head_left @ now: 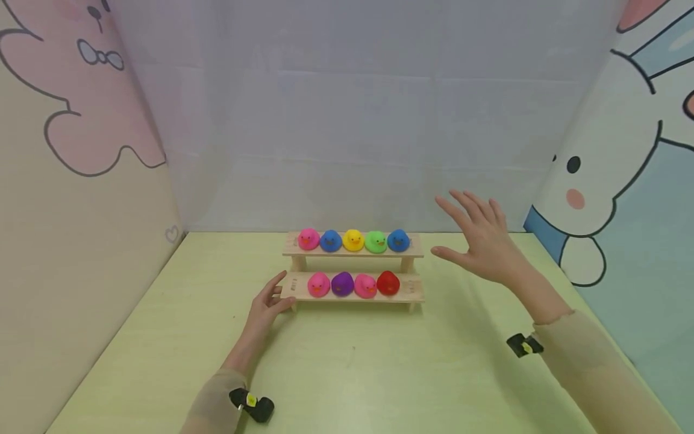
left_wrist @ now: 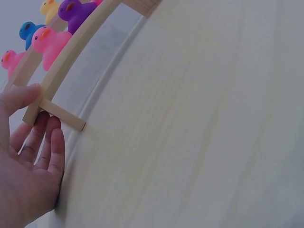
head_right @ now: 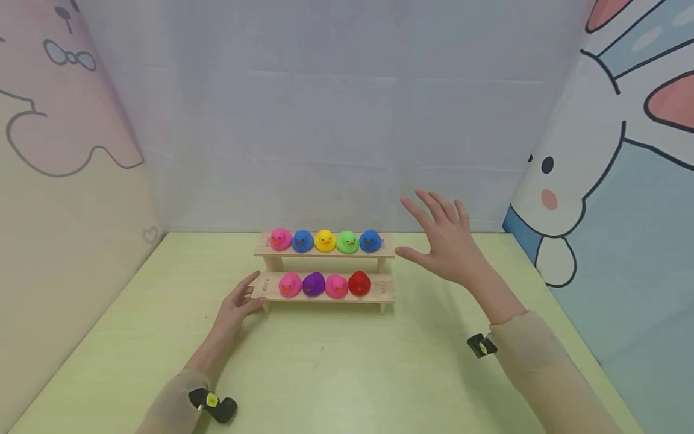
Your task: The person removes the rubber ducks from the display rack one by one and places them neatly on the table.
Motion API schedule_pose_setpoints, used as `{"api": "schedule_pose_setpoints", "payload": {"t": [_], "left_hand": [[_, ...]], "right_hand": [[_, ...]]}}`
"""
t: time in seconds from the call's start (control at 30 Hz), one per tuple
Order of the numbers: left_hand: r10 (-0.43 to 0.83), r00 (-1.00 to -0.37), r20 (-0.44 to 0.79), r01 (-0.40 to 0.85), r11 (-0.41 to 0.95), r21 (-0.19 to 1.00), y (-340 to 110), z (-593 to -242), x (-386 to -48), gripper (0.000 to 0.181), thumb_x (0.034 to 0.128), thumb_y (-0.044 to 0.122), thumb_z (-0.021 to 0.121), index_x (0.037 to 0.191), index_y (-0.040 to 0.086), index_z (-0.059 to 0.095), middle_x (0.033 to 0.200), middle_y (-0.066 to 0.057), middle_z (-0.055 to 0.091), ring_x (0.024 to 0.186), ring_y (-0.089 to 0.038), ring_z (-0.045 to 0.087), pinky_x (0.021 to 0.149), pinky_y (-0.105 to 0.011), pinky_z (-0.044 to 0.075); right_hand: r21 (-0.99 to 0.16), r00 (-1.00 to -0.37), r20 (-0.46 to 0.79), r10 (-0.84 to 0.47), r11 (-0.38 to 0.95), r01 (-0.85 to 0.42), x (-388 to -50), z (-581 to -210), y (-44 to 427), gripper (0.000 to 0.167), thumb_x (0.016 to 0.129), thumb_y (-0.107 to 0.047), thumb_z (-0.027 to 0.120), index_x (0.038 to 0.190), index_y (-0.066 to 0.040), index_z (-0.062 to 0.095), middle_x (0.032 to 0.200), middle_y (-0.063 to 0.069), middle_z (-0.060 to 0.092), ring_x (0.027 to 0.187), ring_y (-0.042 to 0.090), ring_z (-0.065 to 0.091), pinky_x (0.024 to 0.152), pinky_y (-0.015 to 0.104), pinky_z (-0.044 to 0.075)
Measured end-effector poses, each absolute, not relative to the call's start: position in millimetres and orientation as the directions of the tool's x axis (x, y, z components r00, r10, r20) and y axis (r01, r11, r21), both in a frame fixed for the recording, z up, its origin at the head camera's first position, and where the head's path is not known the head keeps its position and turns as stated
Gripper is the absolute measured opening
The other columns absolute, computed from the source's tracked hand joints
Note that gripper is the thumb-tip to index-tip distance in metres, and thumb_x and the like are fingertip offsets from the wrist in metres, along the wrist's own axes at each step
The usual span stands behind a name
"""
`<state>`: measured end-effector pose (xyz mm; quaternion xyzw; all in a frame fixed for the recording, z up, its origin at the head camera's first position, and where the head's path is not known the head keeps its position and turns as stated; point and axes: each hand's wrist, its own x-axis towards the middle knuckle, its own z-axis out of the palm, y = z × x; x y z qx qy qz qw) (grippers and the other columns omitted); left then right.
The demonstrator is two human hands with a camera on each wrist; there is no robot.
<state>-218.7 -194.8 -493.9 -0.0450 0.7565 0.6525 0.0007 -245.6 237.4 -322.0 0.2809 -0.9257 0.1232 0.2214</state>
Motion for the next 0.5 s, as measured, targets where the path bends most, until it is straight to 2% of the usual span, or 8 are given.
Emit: {"api": "schedule_pose_setpoints", "payload": {"t": [0.17, 0.33, 0.5], "left_hand": [[-0.080, -0.991, -0.104, -0.112, 0.104, 0.988, -191.9, -488.0, -217.3, 0.067, 0.0925, 0.007, 0.066, 0.152, 0.020, 0.039, 0.122, -0.009, 0.053, 0.086, -0.001, 0.061, 0.078, -0.017, 0.052], [-0.080, -0.992, -0.096, -0.101, 0.063, 0.993, -188.4, -485.6, -216.1, 0.067, 0.0929, 0.002, 0.063, 0.153, 0.016, 0.037, 0.128, -0.014, 0.049, 0.084, -0.001, 0.060, 0.076, -0.019, 0.054], [-0.068, -0.994, -0.088, -0.092, 0.045, 0.995, -189.5, -489.5, -216.4, 0.068, 0.0927, 0.002, 0.064, 0.153, 0.017, 0.037, 0.131, -0.013, 0.047, 0.086, 0.000, 0.060, 0.078, -0.018, 0.054]], "right_hand": [[-0.099, -0.735, 0.483, -0.475, 0.805, -0.585, -248.9, -319.2, 231.5, 0.093, 0.080, -0.042, 0.077, 0.157, -0.024, 0.027, 0.161, 0.015, 0.026, 0.148, 0.041, 0.018, 0.115, 0.071, 0.007], [-0.099, -0.725, 0.490, -0.484, 0.796, -0.598, -251.4, -318.0, 228.4, 0.090, 0.082, -0.042, 0.076, 0.156, -0.023, 0.028, 0.160, 0.016, 0.028, 0.147, 0.041, 0.020, 0.114, 0.072, 0.007], [-0.102, -0.725, 0.487, -0.487, 0.793, -0.601, -253.4, -319.8, 227.8, 0.090, 0.082, -0.040, 0.076, 0.156, -0.023, 0.029, 0.160, 0.016, 0.029, 0.147, 0.042, 0.021, 0.113, 0.073, 0.008]]}}
